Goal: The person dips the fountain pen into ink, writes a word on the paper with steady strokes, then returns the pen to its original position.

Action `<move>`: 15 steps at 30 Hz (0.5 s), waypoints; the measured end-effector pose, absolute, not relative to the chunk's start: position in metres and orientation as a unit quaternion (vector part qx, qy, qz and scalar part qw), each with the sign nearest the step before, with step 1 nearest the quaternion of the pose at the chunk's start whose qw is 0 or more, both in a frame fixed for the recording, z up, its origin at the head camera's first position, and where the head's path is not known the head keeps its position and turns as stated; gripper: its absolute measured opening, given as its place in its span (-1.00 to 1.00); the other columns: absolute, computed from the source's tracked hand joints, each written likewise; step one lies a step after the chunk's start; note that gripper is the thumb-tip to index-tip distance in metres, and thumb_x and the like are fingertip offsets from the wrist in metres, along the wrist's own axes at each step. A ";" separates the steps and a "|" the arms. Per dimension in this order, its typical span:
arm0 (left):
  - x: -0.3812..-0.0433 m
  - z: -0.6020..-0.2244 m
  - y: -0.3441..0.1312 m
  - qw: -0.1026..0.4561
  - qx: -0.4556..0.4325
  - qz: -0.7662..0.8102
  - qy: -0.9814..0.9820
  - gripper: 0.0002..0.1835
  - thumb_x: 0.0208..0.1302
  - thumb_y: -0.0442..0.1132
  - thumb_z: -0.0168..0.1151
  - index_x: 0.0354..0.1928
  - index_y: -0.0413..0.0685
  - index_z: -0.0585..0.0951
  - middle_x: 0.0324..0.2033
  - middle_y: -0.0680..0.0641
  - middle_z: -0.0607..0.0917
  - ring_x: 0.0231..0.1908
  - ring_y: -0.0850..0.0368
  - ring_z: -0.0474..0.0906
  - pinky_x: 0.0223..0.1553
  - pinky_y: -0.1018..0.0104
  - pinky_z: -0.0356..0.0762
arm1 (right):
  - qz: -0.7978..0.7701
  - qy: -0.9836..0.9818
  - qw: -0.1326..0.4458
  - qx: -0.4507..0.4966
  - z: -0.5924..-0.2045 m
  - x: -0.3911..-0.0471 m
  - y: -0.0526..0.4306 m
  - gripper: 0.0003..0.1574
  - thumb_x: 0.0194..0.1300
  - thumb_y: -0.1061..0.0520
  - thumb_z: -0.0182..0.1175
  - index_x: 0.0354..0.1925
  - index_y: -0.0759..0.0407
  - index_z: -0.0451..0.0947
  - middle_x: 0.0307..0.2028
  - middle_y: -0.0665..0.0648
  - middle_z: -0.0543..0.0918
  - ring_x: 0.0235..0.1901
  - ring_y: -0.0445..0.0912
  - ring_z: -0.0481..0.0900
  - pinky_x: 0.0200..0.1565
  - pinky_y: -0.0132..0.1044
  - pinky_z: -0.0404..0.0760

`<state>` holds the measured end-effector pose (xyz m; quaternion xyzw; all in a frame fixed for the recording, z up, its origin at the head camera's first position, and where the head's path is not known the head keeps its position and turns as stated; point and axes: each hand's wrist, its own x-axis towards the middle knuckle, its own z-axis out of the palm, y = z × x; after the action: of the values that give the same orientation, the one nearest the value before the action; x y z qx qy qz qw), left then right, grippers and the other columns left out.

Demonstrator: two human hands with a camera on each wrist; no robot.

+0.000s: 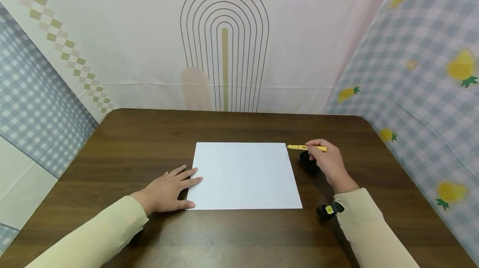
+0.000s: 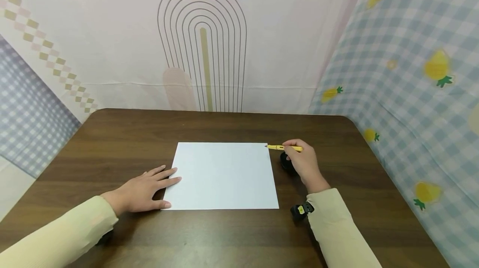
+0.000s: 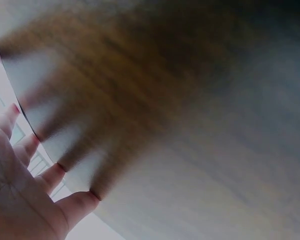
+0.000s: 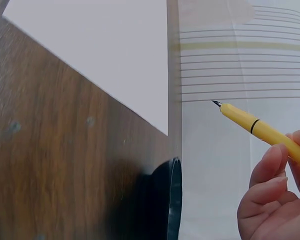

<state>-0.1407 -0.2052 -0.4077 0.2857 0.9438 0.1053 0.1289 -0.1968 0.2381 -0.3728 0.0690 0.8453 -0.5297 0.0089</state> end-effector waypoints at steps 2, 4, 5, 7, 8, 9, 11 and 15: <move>-0.141 -0.407 -0.205 0.130 0.286 0.105 0.944 -0.23 0.23 0.31 0.15 0.43 0.20 0.31 0.46 -0.06 0.18 0.43 -0.26 0.02 0.19 -0.45 0.11 | -0.527 0.846 0.010 0.073 -0.373 -0.198 0.235 -0.60 0.40 0.04 0.06 0.06 0.26 0.52 -0.43 0.08 0.57 -0.39 -0.06 0.51 -0.46 -0.31 0.44; -0.140 -0.406 -0.205 0.132 0.285 0.106 0.944 -0.23 0.23 0.30 0.15 0.43 0.20 0.31 0.46 -0.06 0.18 0.43 -0.26 0.02 0.19 -0.45 0.11 | -0.524 0.848 0.011 0.077 -0.372 -0.199 0.232 -0.61 0.40 0.05 0.06 0.05 0.26 0.53 -0.43 0.09 0.57 -0.37 -0.03 0.52 -0.45 -0.29 0.45; -0.140 -0.406 -0.204 0.132 0.285 0.107 0.943 -0.23 0.23 0.30 0.16 0.43 0.19 0.31 0.46 -0.07 0.18 0.43 -0.26 0.01 0.19 -0.45 0.10 | -0.523 0.849 0.011 0.078 -0.372 -0.199 0.230 -0.62 0.40 0.06 0.06 0.05 0.25 0.53 -0.43 0.10 0.58 -0.37 -0.01 0.52 -0.44 -0.29 0.45; -0.140 -0.407 -0.204 0.132 0.283 0.107 0.944 -0.23 0.23 0.30 0.16 0.43 0.20 0.32 0.46 -0.07 0.19 0.44 -0.25 0.01 0.20 -0.45 0.10 | -0.523 0.849 0.011 0.076 -0.372 -0.200 0.227 -0.62 0.39 0.07 0.06 0.05 0.26 0.54 -0.44 0.09 0.58 -0.37 -0.01 0.53 -0.43 -0.29 0.46; -0.140 -0.408 -0.204 0.131 0.283 0.108 0.944 -0.23 0.23 0.30 0.15 0.43 0.20 0.32 0.46 -0.07 0.19 0.44 -0.25 0.01 0.19 -0.45 0.10 | -0.523 0.849 0.010 0.074 -0.373 -0.200 0.225 -0.62 0.39 0.08 0.06 0.05 0.26 0.54 -0.44 0.10 0.58 -0.37 -0.01 0.54 -0.42 -0.29 0.46; -0.141 -0.408 -0.204 0.131 0.284 0.108 0.944 -0.23 0.23 0.31 0.15 0.43 0.20 0.32 0.46 -0.07 0.19 0.44 -0.25 0.01 0.19 -0.45 0.10 | -0.523 0.849 0.010 0.074 -0.373 -0.200 0.224 -0.63 0.39 0.08 0.06 0.05 0.26 0.54 -0.44 0.10 0.58 -0.38 -0.02 0.54 -0.43 -0.30 0.46; -0.141 -0.410 -0.204 0.129 0.285 0.109 0.944 -0.23 0.23 0.31 0.15 0.42 0.20 0.32 0.45 -0.07 0.19 0.43 -0.26 0.01 0.19 -0.46 0.10 | -0.527 0.847 0.009 0.073 -0.374 -0.202 0.222 -0.63 0.38 0.09 0.06 0.04 0.26 0.55 -0.44 0.13 0.58 -0.41 -0.04 0.53 -0.46 -0.32 0.44; -0.141 -0.410 -0.204 0.129 0.284 0.107 0.944 -0.23 0.23 0.30 0.16 0.42 0.20 0.33 0.45 -0.07 0.19 0.44 -0.26 0.01 0.19 -0.45 0.10 | -0.533 0.842 0.013 0.079 -0.377 -0.204 0.216 -0.64 0.37 0.09 0.07 0.03 0.25 0.56 -0.42 0.16 0.59 -0.40 -0.02 0.52 -0.47 -0.35 0.41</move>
<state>-0.1409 -0.2042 -0.4095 0.2844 0.9440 0.1069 0.1287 -0.2043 0.2160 -0.3770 0.0795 0.8420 -0.5334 0.0129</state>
